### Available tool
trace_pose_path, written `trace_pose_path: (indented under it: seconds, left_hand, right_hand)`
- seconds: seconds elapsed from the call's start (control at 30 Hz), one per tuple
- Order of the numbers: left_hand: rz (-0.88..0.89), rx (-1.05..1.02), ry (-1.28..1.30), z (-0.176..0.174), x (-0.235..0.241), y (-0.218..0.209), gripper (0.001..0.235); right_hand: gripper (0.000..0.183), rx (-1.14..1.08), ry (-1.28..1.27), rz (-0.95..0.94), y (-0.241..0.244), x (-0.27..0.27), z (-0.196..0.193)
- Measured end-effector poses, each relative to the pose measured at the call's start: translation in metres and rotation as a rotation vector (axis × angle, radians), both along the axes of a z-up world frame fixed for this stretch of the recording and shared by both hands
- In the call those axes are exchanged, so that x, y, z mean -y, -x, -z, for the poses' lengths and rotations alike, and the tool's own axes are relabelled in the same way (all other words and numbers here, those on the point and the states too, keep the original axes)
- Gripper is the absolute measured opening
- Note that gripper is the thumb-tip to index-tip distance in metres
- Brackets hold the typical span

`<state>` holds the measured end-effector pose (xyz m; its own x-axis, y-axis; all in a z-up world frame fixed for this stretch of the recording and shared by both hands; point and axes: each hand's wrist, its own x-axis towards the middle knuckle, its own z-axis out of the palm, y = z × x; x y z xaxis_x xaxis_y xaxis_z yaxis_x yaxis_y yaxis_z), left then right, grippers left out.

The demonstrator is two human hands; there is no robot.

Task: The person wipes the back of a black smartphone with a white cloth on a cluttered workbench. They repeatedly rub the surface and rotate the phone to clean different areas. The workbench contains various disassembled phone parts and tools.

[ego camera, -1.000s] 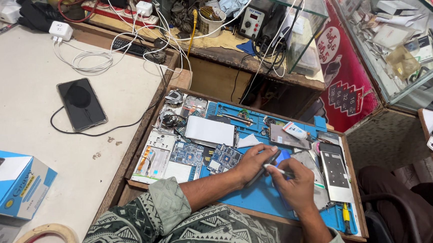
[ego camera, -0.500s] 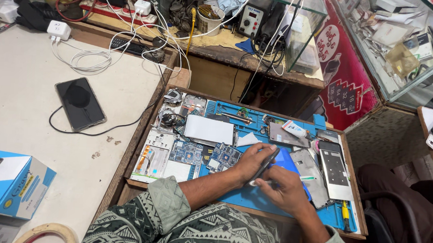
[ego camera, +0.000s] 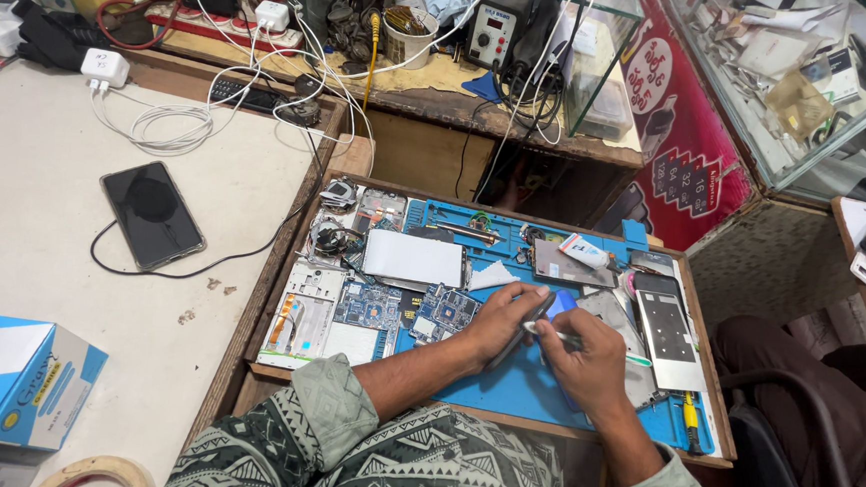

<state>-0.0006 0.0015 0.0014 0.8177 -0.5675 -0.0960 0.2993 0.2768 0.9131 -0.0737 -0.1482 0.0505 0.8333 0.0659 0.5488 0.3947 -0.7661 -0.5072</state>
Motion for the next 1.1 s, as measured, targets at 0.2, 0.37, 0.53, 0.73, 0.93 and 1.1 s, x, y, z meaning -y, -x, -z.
trace_pose_path:
  seconds: [0.2,0.37,0.53,0.73,0.93,1.1]
  left_hand:
    - [-0.015,0.011,0.037,0.0021,0.0026,-0.0016,0.054]
    - [-0.023,-0.002,0.067,0.0048,0.0035,-0.0013,0.054]
    - [-0.005,-0.008,0.033,0.0023,0.0014,-0.0006,0.055]
    - [-0.002,-0.016,0.025,-0.0017,0.0003,0.0010,0.055]
    - [-0.001,-0.009,0.034,-0.0015,0.0002,0.0005,0.055]
    - [0.000,-0.012,0.052,0.0011,0.0009,-0.0001,0.055]
  right_hand:
    - [0.021,-0.061,0.055,-0.333,0.0006,-0.0009,0.0063]
    - [0.022,-0.081,0.093,-0.367,0.0019,-0.0020,0.0051]
    - [0.021,-0.054,0.093,-0.387,0.0020,-0.0031,0.0037]
    - [0.021,-0.072,0.086,-0.391,0.0011,-0.0019,0.0061]
    - [0.022,-0.091,0.079,-0.376,0.0013,-0.0010,0.0081]
    - [0.021,-0.111,0.090,-0.368,0.0010,-0.0006,0.0087]
